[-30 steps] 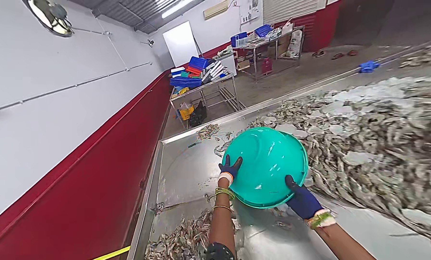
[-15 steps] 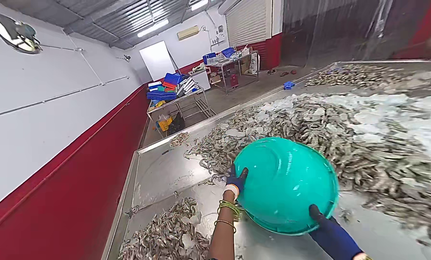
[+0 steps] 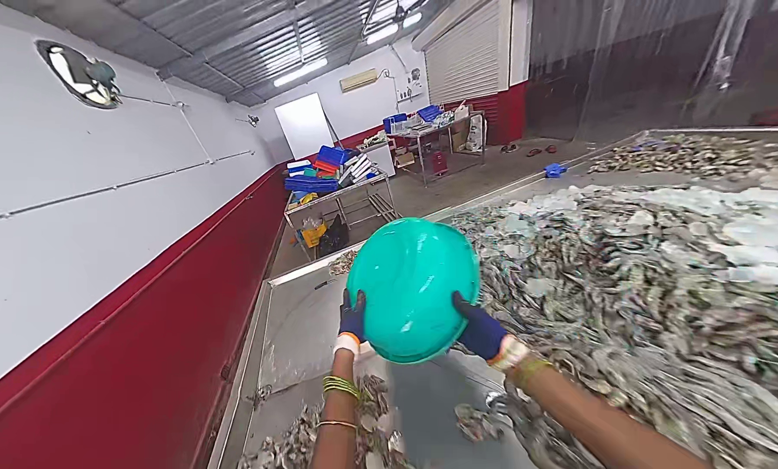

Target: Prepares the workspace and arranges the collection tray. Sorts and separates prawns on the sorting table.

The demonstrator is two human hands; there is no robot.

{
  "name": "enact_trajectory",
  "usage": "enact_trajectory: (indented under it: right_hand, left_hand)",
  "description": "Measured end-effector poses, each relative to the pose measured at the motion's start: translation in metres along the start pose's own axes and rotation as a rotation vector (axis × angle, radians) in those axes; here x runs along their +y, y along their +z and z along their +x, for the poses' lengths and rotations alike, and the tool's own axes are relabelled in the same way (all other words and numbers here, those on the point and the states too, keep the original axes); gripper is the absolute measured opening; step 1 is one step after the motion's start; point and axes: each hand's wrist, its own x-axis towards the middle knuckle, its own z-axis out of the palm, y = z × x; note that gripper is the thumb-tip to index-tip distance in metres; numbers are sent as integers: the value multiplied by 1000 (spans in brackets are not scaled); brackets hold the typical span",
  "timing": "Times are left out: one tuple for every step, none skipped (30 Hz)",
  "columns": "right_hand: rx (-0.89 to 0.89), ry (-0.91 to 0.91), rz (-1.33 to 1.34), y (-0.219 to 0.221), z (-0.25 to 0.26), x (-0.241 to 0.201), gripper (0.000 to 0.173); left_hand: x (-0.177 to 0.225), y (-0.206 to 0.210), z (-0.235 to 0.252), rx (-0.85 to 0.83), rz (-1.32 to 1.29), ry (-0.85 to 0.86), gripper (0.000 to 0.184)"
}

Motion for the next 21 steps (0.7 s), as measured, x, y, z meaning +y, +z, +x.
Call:
enact_trajectory:
  right_hand:
    - [-64,30,34,17,36,22,39]
    - [-113,55,55,34,67,41,41]
    - [-147,79,66,49,95,59,41]
    - [-164,100,75,62,120,75,42]
    - [-168,122,75,75,143,90,43]
    - [-164,138,70,84,162,103,43]
    - [-154,153,58,90,179,114,44]
    - [-148,159,39,93,195,122,46]
    - [-147,157,19,92,210,127,47]
    - [-133,150,5,90,222,127,47]
    - [-102,148,-15,86,229,122,47]
    - [-69,143,-29,79,234,116,47]
    - [-36,135,-28,69,235,108,47]
    - [1,129,-10,57,233,99,46]
    - [41,116,9,44,227,89,45]
    - [89,104,37,28,218,78,45]
    - [133,92,65,11,208,69,45]
    - [177,80,87,-8,195,61,45]
    - [222,67,94,-28,178,53,46]
    - [263,46,89,-50,159,47,45]
    - [293,25,70,-71,141,41,45]
  left_hand:
    - [-17,-18,26,42,5,-8,69]
    - [-32,-34,51,71,36,-14,69]
    - [-45,-46,74,102,69,-32,69]
    - [-56,-56,95,126,103,-52,69]
    - [-65,-64,115,130,131,-63,68]
    - [-72,-68,133,121,163,-60,66]
    - [-77,-69,148,99,209,-53,63]
    - [-80,-66,163,69,266,-47,62]
    - [-81,-61,176,34,318,-42,63]
    - [-80,-56,189,9,364,-26,63]
    - [-75,-48,200,-19,394,-5,64]
    - [-67,-39,207,-51,405,11,64]
    - [-60,-26,211,-90,391,16,65]
    - [-52,-11,212,-125,380,17,66]
    - [-43,6,210,-158,375,14,68]
    - [-34,26,206,-193,383,13,71]
    - [-23,45,200,-230,417,12,73]
    - [-15,63,191,-269,470,11,75]
    - [-7,83,179,-314,545,9,77]
    - [-2,103,165,-350,608,2,78]
    - [1,121,148,-374,639,-12,80]
